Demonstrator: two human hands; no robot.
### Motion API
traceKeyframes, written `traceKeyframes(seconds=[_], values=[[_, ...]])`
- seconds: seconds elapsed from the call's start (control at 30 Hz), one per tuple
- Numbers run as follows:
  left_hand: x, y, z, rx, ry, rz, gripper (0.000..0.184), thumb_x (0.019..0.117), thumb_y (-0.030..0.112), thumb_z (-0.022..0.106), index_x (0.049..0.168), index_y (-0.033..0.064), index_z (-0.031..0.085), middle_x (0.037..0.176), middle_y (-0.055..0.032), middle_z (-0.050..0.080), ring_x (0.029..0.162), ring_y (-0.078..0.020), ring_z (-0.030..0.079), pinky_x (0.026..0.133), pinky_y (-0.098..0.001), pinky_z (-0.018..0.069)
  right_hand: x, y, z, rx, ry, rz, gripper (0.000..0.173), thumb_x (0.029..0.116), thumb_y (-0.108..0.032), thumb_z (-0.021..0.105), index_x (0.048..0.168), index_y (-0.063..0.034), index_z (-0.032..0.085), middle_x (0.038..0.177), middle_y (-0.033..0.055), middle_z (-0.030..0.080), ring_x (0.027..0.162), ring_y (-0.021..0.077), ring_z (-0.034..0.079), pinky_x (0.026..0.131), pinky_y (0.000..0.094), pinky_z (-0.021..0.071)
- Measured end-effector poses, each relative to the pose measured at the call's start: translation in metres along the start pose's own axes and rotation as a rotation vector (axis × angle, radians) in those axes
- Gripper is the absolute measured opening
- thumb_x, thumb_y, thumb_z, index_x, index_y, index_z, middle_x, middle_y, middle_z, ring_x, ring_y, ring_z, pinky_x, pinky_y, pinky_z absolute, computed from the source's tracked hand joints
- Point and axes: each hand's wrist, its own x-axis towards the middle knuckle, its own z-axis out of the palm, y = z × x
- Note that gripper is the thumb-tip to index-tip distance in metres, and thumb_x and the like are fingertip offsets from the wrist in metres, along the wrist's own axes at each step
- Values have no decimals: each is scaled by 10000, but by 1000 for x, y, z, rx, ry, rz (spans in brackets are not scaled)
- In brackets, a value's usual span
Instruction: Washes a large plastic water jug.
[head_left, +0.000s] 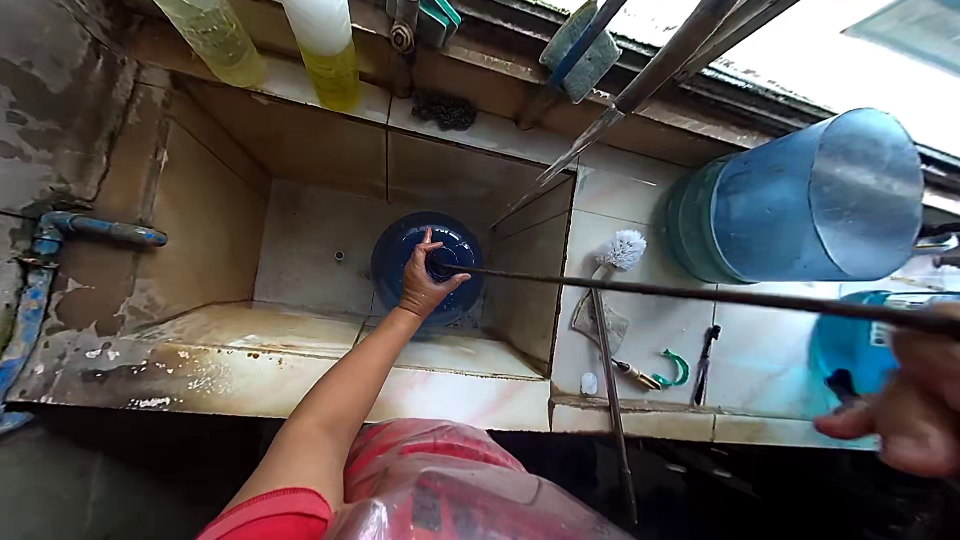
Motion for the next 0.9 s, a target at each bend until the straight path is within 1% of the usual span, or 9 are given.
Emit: traceKeyframes(seconds=[0.07, 0.1, 0.23, 0.3, 0.37, 0.5, 0.57, 0.67, 0.9], values=[[7, 7, 4, 50, -12, -26, 645, 683, 189, 933, 1181, -84, 625, 1435, -270, 565, 1345, -324, 571, 1142, -421, 446, 36, 26, 15, -125, 28, -33, 709, 994, -147, 593, 1597, -373, 296, 1107, -11, 673, 831, 171, 733, 760, 383, 671], [13, 10, 0, 72, -84, -37, 600, 697, 149, 906, 1186, -72, 638, 1439, -241, 575, 1344, -303, 574, 1143, -418, 444, 52, 44, 26, -168, 66, 1, 675, 1025, -171, 550, 1608, -373, 276, 1082, -3, 669, 774, 156, 716, 699, 346, 662], [23, 17, -36, 17, -372, -11, 521, 715, 89, 852, 1182, -31, 654, 1477, -206, 549, 1401, -246, 520, 1171, -390, 429, 110, 119, 70, -170, 312, 85, 446, 1031, -200, 461, 1474, -168, 501, 703, -18, 538, 481, 95, 524, 440, 266, 514], [13, 17, -42, 14, -373, 16, 547, 721, 124, 871, 1198, -16, 642, 1494, -197, 529, 1405, -235, 512, 1165, -383, 442, 135, 158, 85, -196, 335, 68, 378, 1075, -250, 500, 1420, -103, 546, 764, 6, 583, 506, 80, 524, 458, 259, 507], [-1, 12, -34, 5, -279, 57, 569, 712, 167, 891, 1177, -42, 637, 1484, -240, 522, 1412, -276, 502, 1174, -398, 428, 158, 199, 102, -331, 343, 4, 378, 1073, -243, 506, 1381, -37, 578, 925, 57, 678, 645, 71, 588, 603, 255, 533], [-17, 13, -20, 46, -246, 90, 525, 683, 152, 880, 1120, -50, 672, 1459, -262, 543, 1376, -301, 538, 1151, -388, 432, 185, 245, 116, -664, 411, -40, 373, 1073, -243, 470, 1316, -21, 645, 955, 144, 734, 817, 235, 710, 793, 409, 588], [-15, 13, -20, 53, -280, 110, 500, 692, 149, 866, 1107, -53, 675, 1446, -259, 556, 1378, -305, 537, 1151, -393, 433, 177, 241, 114, -765, 383, -24, 377, 1080, -255, 454, 1331, -45, 640, 958, 142, 741, 816, 270, 725, 768, 447, 599], [-11, 11, -24, 42, -304, 116, 471, 729, 144, 854, 1114, -56, 673, 1451, -259, 550, 1370, -294, 545, 1150, -379, 438, 157, 227, 110, -825, 380, -97, 378, 1080, -263, 458, 1329, -53, 650, 908, 117, 737, 732, 236, 704, 678, 405, 592], [-4, 10, -19, 41, -302, 140, 481, 736, 147, 847, 1123, -62, 655, 1453, -264, 547, 1395, -305, 519, 1176, -397, 415, 133, 217, 103, -891, 418, -218, 374, 1080, -248, 471, 1328, -31, 650, 923, 111, 744, 703, 213, 697, 634, 365, 588]])
